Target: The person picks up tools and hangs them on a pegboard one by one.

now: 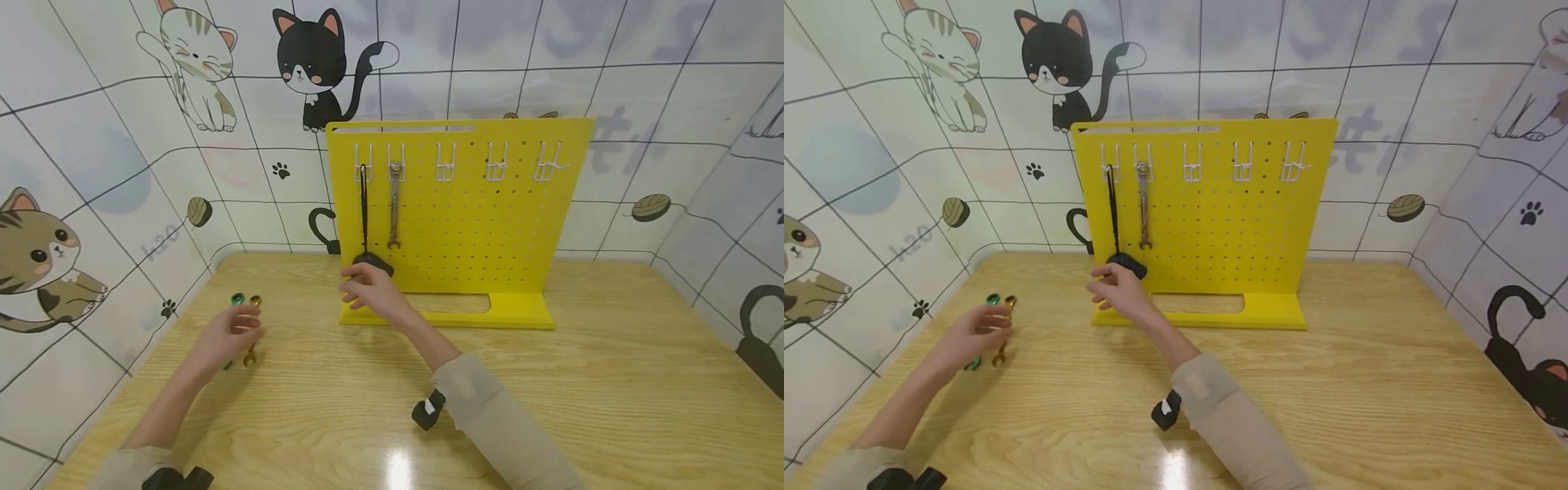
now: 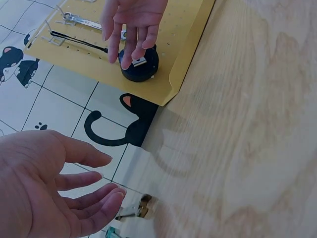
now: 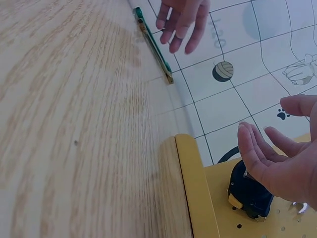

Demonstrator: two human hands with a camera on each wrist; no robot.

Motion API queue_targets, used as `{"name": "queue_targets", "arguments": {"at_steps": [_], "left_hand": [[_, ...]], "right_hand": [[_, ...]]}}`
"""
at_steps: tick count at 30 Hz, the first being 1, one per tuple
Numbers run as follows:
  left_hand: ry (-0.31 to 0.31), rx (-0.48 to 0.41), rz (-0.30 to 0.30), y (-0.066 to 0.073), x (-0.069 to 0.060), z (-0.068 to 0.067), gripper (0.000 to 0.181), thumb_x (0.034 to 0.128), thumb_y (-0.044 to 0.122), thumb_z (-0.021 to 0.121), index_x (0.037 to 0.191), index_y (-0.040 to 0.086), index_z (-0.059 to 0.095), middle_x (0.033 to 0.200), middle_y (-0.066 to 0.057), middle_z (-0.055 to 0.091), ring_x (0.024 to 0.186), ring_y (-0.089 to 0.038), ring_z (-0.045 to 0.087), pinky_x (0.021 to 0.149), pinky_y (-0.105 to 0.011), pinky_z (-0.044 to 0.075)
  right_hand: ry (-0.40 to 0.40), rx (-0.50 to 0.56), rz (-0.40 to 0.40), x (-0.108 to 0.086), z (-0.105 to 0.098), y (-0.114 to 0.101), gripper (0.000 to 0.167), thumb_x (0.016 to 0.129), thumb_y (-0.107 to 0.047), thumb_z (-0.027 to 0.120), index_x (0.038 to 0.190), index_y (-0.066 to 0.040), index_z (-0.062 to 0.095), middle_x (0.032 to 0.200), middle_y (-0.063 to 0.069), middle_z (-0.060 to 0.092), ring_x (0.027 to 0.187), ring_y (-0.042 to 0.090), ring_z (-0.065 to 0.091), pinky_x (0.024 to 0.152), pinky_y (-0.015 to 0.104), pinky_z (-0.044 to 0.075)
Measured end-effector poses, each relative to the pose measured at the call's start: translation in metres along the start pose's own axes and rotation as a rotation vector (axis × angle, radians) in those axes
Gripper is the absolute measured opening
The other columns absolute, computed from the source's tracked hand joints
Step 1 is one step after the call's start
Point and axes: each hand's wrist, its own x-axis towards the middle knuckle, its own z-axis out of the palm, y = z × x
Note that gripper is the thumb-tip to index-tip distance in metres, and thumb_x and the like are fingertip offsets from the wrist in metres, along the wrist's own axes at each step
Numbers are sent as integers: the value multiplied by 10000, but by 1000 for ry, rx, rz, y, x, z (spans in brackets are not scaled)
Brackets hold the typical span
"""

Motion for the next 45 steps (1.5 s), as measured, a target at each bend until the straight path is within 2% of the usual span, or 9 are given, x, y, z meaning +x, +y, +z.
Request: {"name": "queue_targets", "arguments": {"at_steps": [6, 12, 19, 23, 27, 30, 33, 39, 45], "left_hand": [[0, 25, -49, -6, -8, -5, 561, 984, 119, 649, 1432, -99, 392, 1314, -338, 523, 1172, -461, 551, 868, -445, 535], [-4, 53, -73, -13, -10, -6, 583, 945, 93, 698, 1413, -109, 416, 1281, -313, 558, 1121, -401, 587, 820, -362, 548], [28, 94, -72, -20, -11, 2, 651, 849, 44, 794, 1365, -129, 437, 1167, -276, 610, 1051, -368, 616, 819, -377, 549], [40, 116, -62, -22, -12, 8, 611, 851, 46, 792, 1334, -132, 463, 1106, -241, 653, 1003, -347, 649, 810, -368, 561], [57, 125, -67, -20, -12, 12, 553, 849, 28, 766, 1299, -136, 489, 1070, -224, 675, 973, -335, 665, 764, -322, 567], [66, 127, -92, -17, -12, 14, 557, 831, 30, 763, 1289, -139, 495, 1058, -211, 677, 972, -329, 666, 752, -307, 566], [81, 148, -114, -15, -12, 15, 541, 814, 43, 765, 1259, -138, 515, 1033, -199, 684, 959, -326, 670, 752, -334, 569], [116, 212, -153, -12, -13, 16, 396, 800, 63, 775, 1119, -112, 620, 970, -176, 701, 895, -311, 677, 730, -389, 571], [113, 227, -177, -9, -15, 15, 379, 813, 63, 779, 1112, -124, 641, 959, -179, 707, 891, -326, 679, 721, -409, 573]], "right_hand": [[-12, 7, 11, 2, 0, -1, 383, 1014, -175, 606, 1358, -16, 548, 1236, 262, 614, 1106, 483, 612, 872, 418, 577], [-9, 16, 18, 4, 2, -1, 379, 1013, -173, 606, 1356, -20, 551, 1226, 242, 623, 1099, 473, 620, 902, 468, 562], [-6, 27, 19, 6, 3, -1, 381, 1011, -173, 605, 1353, -14, 551, 1194, 174, 643, 1101, 471, 618, 916, 482, 555], [-10, 23, 27, 8, 4, -1, 381, 1013, -174, 604, 1357, -18, 552, 1199, 172, 643, 1108, 481, 609, 919, 480, 554], [-18, 21, 33, 10, 7, 0, 386, 1013, -178, 607, 1357, -11, 551, 1218, 200, 640, 1097, 472, 620, 908, 466, 561], [-20, 28, 37, 11, 9, 1, 392, 1007, -178, 613, 1351, 0, 551, 1224, 230, 637, 1084, 463, 629, 897, 454, 568], [-24, 38, 52, 14, 11, 2, 401, 1000, -183, 618, 1347, 5, 548, 1220, 233, 643, 1086, 459, 631, 892, 440, 571], [-30, 72, 93, 18, 15, 8, 403, 990, -184, 631, 1335, 8, 552, 1197, 224, 660, 1069, 434, 652, 907, 462, 564], [-32, 113, 123, 21, 21, 15, 403, 989, -151, 631, 1340, 29, 548, 1184, 248, 662, 1052, 428, 667, 920, 477, 556]]}}
